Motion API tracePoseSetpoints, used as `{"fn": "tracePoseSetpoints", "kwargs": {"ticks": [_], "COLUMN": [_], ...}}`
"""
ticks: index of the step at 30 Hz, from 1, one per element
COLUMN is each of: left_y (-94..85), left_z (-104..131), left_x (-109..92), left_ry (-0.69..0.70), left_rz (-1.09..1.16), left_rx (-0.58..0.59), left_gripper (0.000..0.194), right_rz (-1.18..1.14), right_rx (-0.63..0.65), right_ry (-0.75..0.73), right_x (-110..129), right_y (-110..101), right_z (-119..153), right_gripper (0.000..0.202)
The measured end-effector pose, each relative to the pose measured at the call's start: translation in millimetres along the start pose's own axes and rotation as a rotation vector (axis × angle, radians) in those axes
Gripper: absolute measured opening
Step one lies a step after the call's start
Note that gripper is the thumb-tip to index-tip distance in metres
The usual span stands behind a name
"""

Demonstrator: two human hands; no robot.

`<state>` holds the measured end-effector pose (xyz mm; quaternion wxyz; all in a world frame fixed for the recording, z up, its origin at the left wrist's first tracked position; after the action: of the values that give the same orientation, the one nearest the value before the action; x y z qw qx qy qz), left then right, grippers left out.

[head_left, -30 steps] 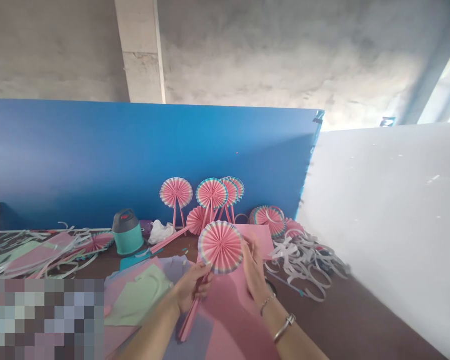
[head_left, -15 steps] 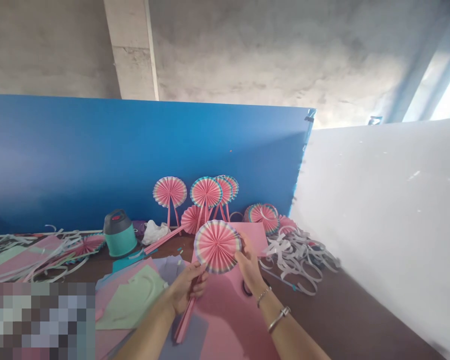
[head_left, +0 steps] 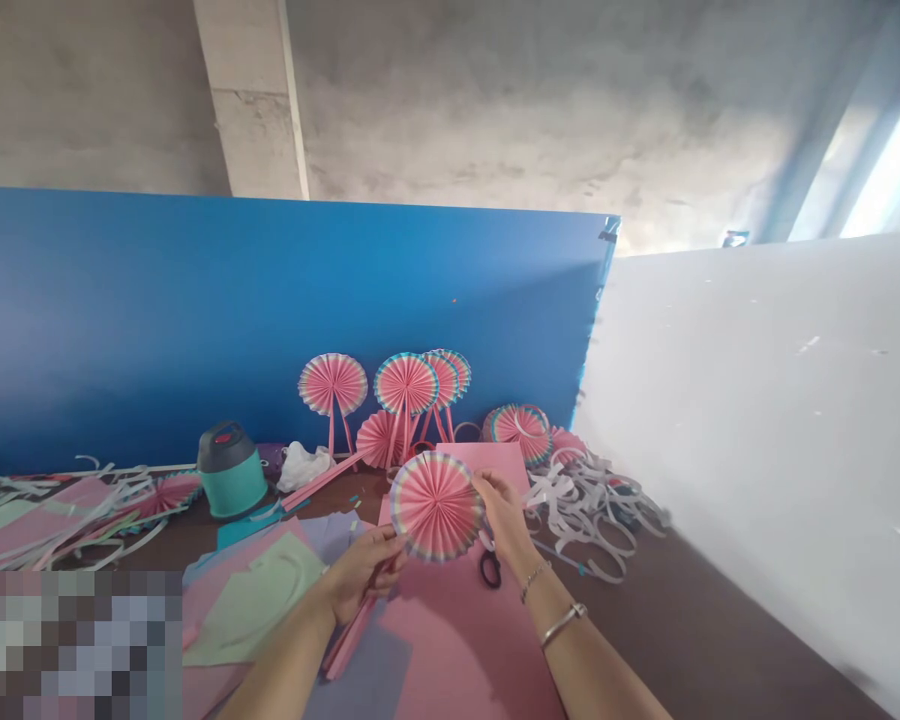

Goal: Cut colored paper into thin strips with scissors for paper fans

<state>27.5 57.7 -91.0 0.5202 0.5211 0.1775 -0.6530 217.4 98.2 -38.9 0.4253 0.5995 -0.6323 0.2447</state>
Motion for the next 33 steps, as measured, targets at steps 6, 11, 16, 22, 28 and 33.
{"fn": "tracePoseSetpoints", "kwargs": {"ticks": [6,11,16,22,28,33], "left_y": [-1.4,-1.3,-1.8,2.2,3.8,-0.3], "left_z": [-2,0,1,2,2,1], "left_x": [2,0,0,-1,-3,-3], "left_ry": [-0.003,0.012,0.000,-0.017,-0.003,0.012], "left_rz": [-0.037,-0.038,-0.034,-0.005,-0.003,0.009], "left_rx": [-0.003,-0.013,-0.035,-0.013,0.006,-0.027], "left_gripper": [0.034,0.036,0.037,0.038,0.041,0.041], "right_rz": [0.013,-0.010,-0.129,-0.311,-0.401,-0.269], "right_rx": [0.036,0.030,-0.002,-0.194,-0.194,-0.025], "right_ry": [-0.072,-0.010,0.104,0.142,0.237,0.270], "right_x": [1,3,-5,-10,-22,-27], "right_y": [4,2,1,-9,-10,-3], "right_z": [0,2,4,1,-1,2], "right_gripper": [0.027,0.030,0.025,0.036,0.037,0.025]}}
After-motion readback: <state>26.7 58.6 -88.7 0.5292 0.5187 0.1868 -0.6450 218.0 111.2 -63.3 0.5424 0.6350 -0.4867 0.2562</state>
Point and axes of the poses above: each hand's wrist, its own z-axis away from the middle knuckle, its own y-axis out of the palm, x = y × z, the point moved 7 cm from there along -z, towards the middle knuckle, and after that the axes turned 12 degrees about -y, right-handed, at the moved point
